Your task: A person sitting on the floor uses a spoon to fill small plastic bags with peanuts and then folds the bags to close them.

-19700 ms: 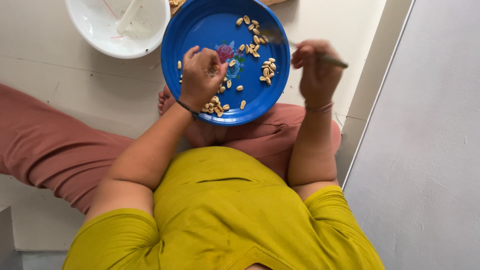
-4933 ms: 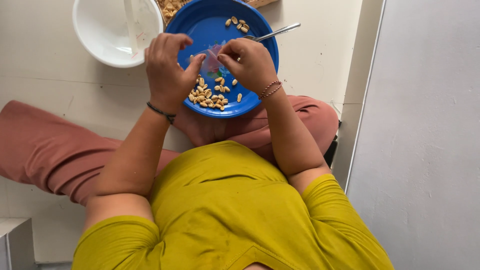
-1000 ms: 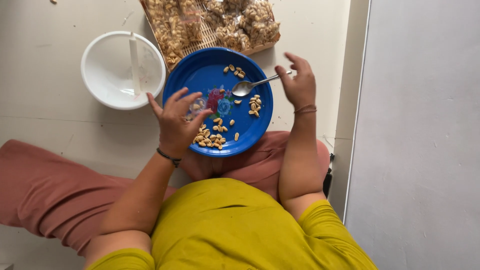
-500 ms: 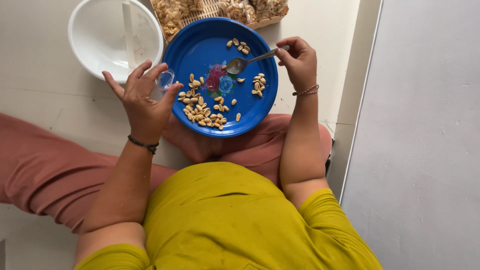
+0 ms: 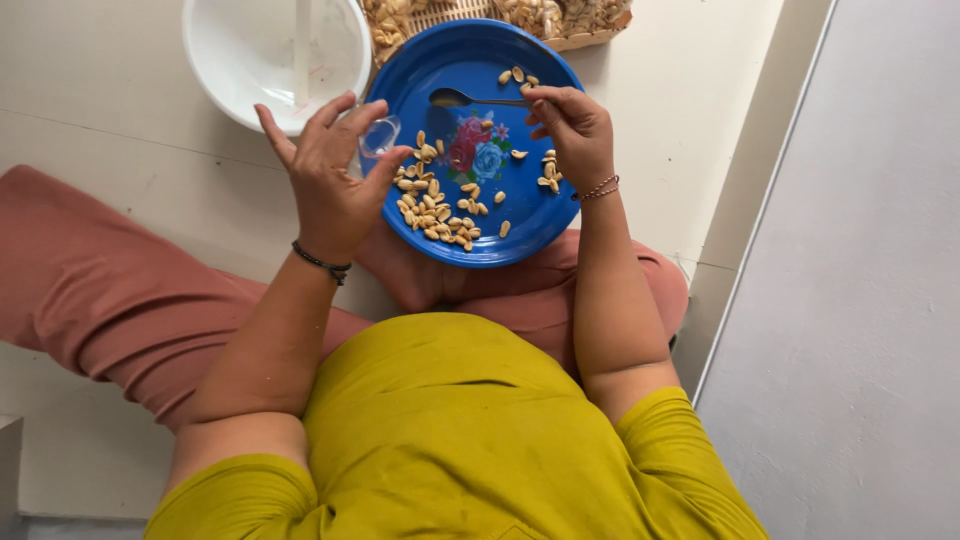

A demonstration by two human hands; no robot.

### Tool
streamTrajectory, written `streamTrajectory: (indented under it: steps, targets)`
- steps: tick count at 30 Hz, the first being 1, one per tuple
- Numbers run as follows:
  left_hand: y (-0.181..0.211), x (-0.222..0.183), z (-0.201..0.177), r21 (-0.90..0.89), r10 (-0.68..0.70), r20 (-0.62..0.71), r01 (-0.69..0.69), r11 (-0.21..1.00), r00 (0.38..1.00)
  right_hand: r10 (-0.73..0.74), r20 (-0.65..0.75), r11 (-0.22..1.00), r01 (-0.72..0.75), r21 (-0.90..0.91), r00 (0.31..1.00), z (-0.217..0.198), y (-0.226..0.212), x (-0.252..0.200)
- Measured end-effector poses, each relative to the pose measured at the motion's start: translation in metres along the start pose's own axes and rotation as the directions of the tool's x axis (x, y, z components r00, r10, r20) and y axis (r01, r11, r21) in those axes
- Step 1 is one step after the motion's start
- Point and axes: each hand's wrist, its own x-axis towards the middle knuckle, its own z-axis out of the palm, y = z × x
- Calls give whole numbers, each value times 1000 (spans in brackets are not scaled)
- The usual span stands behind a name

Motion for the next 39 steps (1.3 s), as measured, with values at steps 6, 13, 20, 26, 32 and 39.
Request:
streamTrajectory:
  steps: [6,13,20,26,32,39]
  targets:
    - [0,1,0,2,-6,10,6,1000,1000,220,172,962,-242,124,960,20,28,2]
    - [-2,-1,-5,-10,17,15,-17,1000,1000,77,426,996,-89,9,901,-40,1,-4]
    - [-5,-4,1,1,18,29,-18,1000,999,5,280,994,-35,104,960,-24,-59,-18]
    - [-2,-2,4,4,11,44,-11,1000,999,47,435,981,39,-187,899,-6,-62,-13]
    - [-5,-2,6,-18,4,59,-3,1000,998,-30,-77,1000,29,-11,997,-87,-6,-9]
    - [-7,-2,4,8,-5,79,5,1000,997,-19,-247,998,3,-67,969,-92,31,-1]
